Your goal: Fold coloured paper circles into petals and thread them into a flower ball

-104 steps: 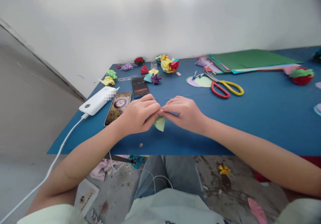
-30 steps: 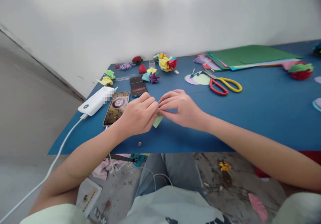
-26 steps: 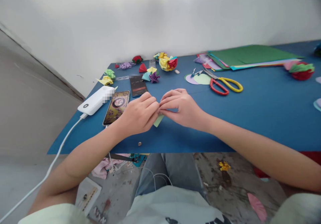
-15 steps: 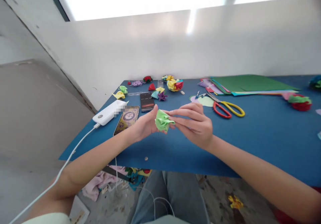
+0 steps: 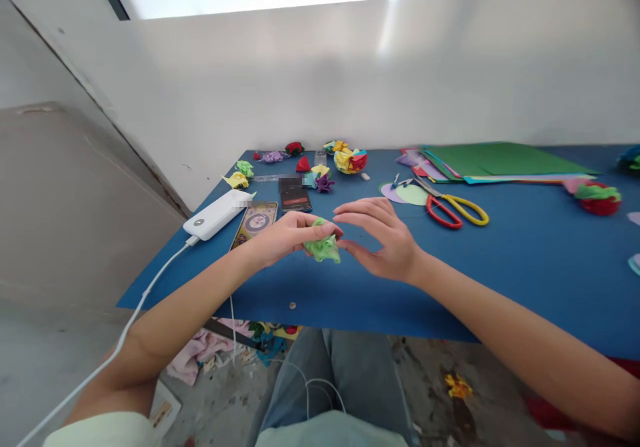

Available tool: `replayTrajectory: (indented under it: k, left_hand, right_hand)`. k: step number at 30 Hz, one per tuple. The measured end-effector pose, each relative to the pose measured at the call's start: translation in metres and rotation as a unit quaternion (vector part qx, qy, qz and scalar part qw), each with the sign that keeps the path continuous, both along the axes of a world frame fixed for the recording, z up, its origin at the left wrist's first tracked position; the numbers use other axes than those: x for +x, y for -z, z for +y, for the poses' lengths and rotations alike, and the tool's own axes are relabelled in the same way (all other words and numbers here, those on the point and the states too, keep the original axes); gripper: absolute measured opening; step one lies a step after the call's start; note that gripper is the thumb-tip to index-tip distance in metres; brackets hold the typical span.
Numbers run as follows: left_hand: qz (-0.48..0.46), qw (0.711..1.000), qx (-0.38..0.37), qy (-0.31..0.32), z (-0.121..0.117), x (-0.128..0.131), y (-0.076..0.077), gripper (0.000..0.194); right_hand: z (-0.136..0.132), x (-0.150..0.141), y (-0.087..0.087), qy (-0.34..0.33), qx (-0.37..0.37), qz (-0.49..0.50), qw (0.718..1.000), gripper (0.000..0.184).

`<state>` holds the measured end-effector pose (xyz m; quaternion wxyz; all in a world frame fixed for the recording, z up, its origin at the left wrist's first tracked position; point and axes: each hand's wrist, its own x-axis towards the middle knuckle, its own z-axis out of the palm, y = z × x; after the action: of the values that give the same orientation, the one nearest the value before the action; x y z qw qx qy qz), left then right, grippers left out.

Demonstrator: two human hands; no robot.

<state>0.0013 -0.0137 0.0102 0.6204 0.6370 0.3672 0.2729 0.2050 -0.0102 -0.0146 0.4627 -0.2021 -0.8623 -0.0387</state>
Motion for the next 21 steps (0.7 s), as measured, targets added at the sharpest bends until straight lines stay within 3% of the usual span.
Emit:
replayTrajectory:
  k: [5,12,17,21]
  left_hand:
    - [0.014,1.000,-0.010,0.020,-0.0007,0.0004,0.0008,0.044]
    - [0.021,0.999,0.001,0.030,0.0018,0.0013,0.0065,0.043]
    - [0.000,0.999,-0.024,0.035,0.0010,0.0038,0.0079,0.048]
    - [-0.012,0.999,-0.035,0.038,-0.0015,0.0064,0.0072,0.056]
  right_hand:
    - [0.0028,-0.0018,0.0022,-0.006,-0.026,-0.029,0.999,0.037]
    - [-0.0008,-0.0047,0.0067,-0.007,0.005,-0.048,0.999,0.028]
    - [-0.0052,-0.0081,0.0073,0.010,-0.073,-0.032,0.997,0.044]
    - [-0.0039,-0.0095,0.0080,0.002,-0.103,-0.035,0.994,0.024]
